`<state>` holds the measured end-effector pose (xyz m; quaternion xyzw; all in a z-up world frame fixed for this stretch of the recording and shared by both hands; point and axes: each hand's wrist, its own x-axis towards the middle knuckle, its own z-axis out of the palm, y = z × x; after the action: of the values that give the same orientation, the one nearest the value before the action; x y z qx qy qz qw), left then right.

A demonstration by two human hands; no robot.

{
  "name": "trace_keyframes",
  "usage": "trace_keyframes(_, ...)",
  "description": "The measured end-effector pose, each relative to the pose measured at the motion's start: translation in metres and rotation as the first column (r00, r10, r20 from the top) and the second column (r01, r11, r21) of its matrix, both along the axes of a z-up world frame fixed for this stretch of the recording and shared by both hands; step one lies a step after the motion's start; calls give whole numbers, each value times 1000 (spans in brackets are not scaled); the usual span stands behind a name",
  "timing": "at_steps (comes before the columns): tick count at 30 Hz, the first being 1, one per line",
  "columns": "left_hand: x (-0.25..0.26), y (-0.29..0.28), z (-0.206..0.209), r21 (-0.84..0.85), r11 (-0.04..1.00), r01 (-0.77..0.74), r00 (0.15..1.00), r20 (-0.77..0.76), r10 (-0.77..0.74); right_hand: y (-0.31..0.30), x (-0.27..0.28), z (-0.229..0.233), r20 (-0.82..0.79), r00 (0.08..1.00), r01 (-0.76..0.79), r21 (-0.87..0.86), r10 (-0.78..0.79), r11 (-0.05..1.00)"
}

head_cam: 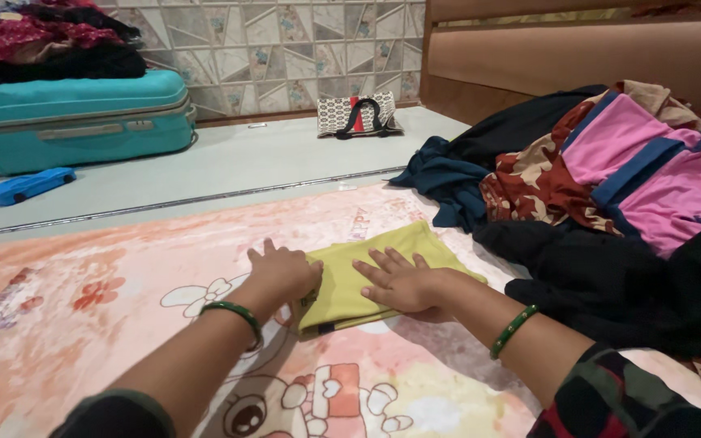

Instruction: The person folds several garments, including a yellow shirt, a red polka dot top, and a teal shirt, on a bed surface.

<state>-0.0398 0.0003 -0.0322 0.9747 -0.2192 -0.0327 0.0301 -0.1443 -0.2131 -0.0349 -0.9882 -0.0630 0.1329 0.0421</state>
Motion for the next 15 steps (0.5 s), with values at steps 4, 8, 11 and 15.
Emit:
trace_keyframes(4, 2, -20, -35, -147, 960, 239, 919, 354, -174, -1, 1, -5, 11, 1000, -1, -5, 1, 1000)
trace_keyframes(8, -2, -21, -46, -382, 893, 237, 967, 181, -179, -9, 6, -5, 27, 999, 38, -22, -37, 999)
trace_keyframes(11, -6, -22, -43, -354, 918, 179, 979, 153, -132, -24, 9, 12, 172, 983, 51, 45, -58, 998)
trace_keyframes(15, -14, -23, -37, -337, 930, 149, 985, 128, -112, -34, -12, 37, 228, 854, 463, 79, -468, 883)
